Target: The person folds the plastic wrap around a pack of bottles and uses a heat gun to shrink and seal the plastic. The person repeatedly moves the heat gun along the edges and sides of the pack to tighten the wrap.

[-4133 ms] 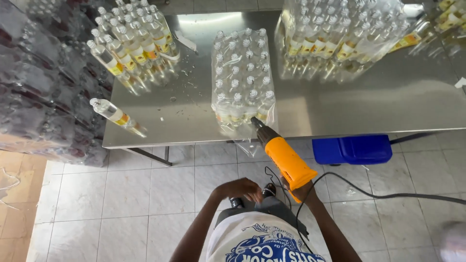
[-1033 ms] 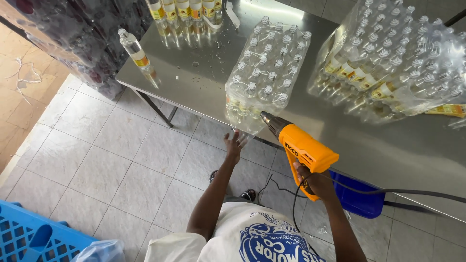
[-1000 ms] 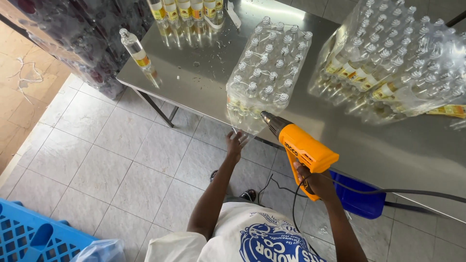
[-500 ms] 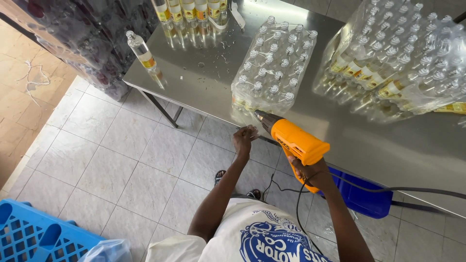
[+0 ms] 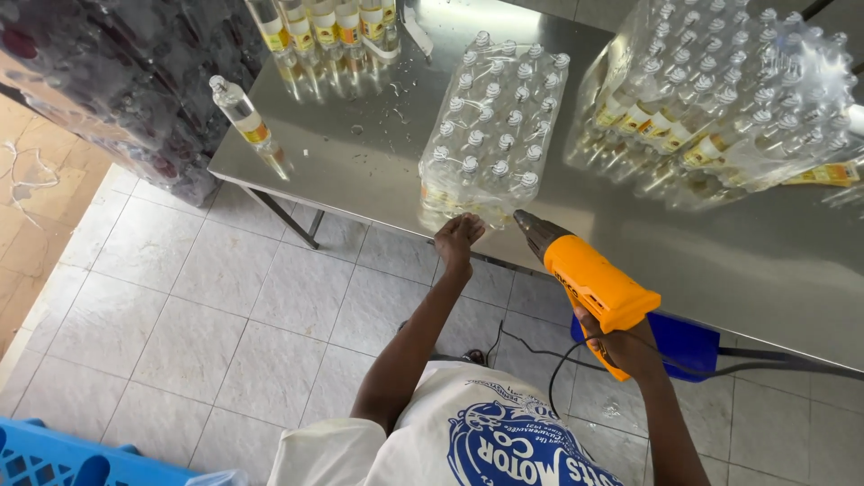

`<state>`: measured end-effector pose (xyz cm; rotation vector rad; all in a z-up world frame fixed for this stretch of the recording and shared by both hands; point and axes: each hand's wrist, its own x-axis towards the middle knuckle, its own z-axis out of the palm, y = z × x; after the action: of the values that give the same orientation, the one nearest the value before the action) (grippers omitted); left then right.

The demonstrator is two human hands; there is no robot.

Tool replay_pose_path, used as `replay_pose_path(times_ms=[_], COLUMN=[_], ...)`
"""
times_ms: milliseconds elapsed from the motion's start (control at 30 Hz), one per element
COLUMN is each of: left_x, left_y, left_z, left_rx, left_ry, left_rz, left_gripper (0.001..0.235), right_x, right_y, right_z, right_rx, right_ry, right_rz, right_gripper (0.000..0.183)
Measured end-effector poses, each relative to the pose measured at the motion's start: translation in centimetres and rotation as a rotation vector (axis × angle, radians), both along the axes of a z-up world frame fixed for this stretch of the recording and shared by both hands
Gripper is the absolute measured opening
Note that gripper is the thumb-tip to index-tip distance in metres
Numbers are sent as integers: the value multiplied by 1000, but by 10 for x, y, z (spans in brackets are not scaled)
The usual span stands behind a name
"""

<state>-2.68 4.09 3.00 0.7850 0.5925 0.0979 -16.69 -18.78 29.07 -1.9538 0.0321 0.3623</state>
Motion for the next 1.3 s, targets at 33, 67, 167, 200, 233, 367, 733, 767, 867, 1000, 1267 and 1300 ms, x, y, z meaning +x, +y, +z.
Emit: replay_pose_path(times_ms=[33,67,167,200,233,367,733,767,867,1000,1267,1300], left_x=[2,4,6,6,4,-2,29,33,50,64,70,67], left_y=[2,3,2,3,4,5,-5,-5,-9,-16,-16,-15], left_z=[0,0,-2,-3,-3,-8,-31,-28,-30,-33,-28,-26], left_rx=[-1,3,-2,-10,-7,-39,-97,-122,-175,-231,-239,-230], left_ry=[-2,7,22,27,28,60,66,60,42,59,35,25], left_rz=[-10,-3,-13,-10,-14,-14,24,32,59,102,139,115], left_gripper=[35,31,28,28,28,29,28,28,27,28,27,26], right_x=[0,-1,-10,-12,-12,-11,12,10,4,-2,-5,-5], right_y=[-5,-11,-6,-1,-8,-30,-25,-30,-46,-63,-69,-66], right_z=[-6,-12,-13,-10,-23,-70,-40,-50,-61,-64,-65,-60], right_rx=[-1,4,59,109,111,152,199,219,255,197,199,199], right_ry=[-2,10,-4,-29,-29,39,-7,-49,-99,-93,-12,-14], right_rz=[-10,-15,-81,-123,-128,-148,51,1,-52,-34,-20,-1], right_gripper=[39,40,41,42,42,33,20,17,16,18,26,29])
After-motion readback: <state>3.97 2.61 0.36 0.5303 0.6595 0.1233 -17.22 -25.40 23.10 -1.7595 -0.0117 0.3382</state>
